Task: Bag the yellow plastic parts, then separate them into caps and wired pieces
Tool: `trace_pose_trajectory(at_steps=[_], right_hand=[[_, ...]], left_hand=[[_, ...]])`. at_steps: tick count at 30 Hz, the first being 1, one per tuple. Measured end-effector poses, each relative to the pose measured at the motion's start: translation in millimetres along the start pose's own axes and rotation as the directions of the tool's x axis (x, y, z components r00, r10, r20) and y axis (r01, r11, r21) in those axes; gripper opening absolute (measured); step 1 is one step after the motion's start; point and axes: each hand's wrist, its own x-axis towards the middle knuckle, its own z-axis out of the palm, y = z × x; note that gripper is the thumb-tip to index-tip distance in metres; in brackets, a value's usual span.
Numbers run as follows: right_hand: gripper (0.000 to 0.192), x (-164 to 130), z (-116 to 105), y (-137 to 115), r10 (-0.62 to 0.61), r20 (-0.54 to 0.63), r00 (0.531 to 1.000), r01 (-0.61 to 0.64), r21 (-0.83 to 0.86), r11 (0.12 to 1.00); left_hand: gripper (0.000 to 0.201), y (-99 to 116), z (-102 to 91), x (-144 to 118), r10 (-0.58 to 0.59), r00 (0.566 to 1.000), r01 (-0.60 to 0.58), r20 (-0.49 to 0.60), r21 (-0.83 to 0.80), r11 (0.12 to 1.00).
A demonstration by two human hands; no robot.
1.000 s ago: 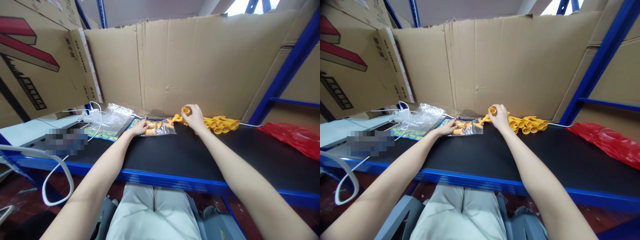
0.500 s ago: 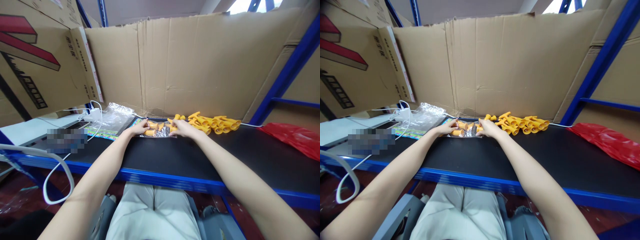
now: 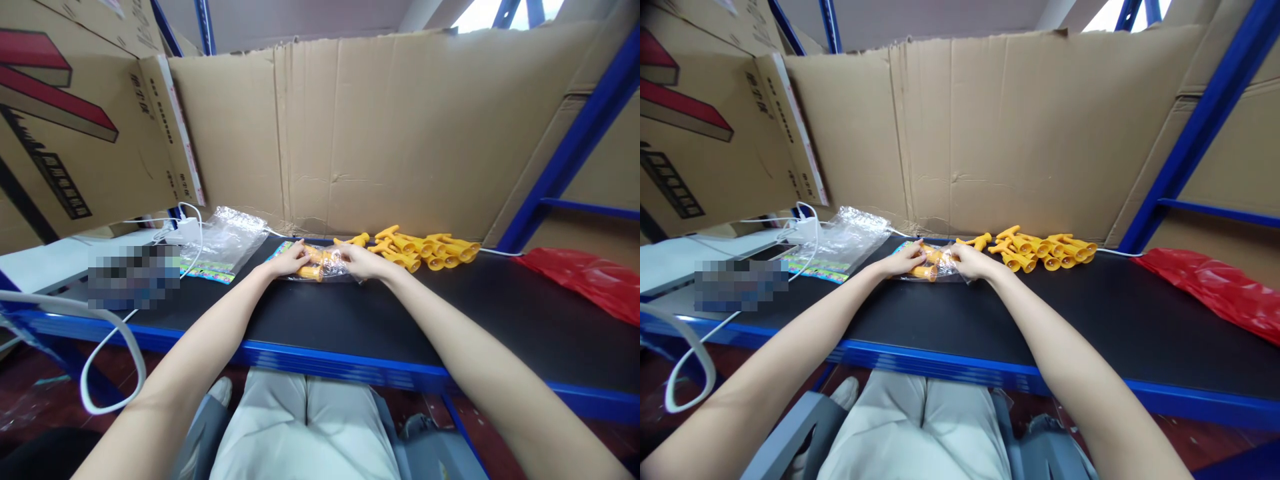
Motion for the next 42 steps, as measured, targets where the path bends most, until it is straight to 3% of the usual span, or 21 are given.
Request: trace_pose_trajectory(at_steps=[5,10,13,17,20,24,31,37,42], right_hand=[[0.023,6,22,11,-0.008,-0.104,0.995,-0.003,-0.102,0.995],[0.041,8,31,12,-0.006,0.042,0.999,0.018,-0.283,0.959],[0.052,3,27,-2,0.073,0.09,0.993,-0.028,-0.428,0.903],[0.039,-3,15,-29,0.21,0.056,0.976,-0.128,-0.632,0.764],[0.027,-6,1,-35,0.341,0.044,0.939,-0.217,-0.694,0.686],[0.017,-9,-16,-16,0.456,0.148,0.877,-0.323,-0.521,0.79],[0.012,-8,-19,9,0.308,0.181,0.934,-0.269,-0.212,0.939],[0.015,-3,-5,18,0.196,0.05,0.979,-0.195,-0.024,0.98],[0.01,7,12,23,0.126,-0.096,0.987,-0.12,0.067,0.991]], left_hand=[[0.041,5,0.4,-2,-0.03,1.0,0.03,-0.003,-0.042,0.999],[0.05,4,-0.6,-5,-0.008,1.0,0.007,-0.019,-0.034,0.999],[0.046,4,-1.3,-4,0.011,0.999,-0.011,-0.035,-0.024,1.0],[0.044,8,-1.5,-3,0.027,0.998,-0.029,-0.058,-0.028,0.999],[0.043,12,-1.7,-4,0.014,0.998,-0.015,-0.053,-0.017,1.0],[0.046,12,-0.8,-6,-0.045,0.998,0.044,-0.041,-0.021,0.999],[0.047,10,-0.5,-3,-0.177,0.981,0.163,-0.073,-0.174,0.971],[0.049,15,-4.2,-5,-0.157,0.983,0.123,-0.091,-0.303,0.945],[0.045,4,0.9,-3,-0.105,0.991,0.083,-0.085,-0.228,0.97]])
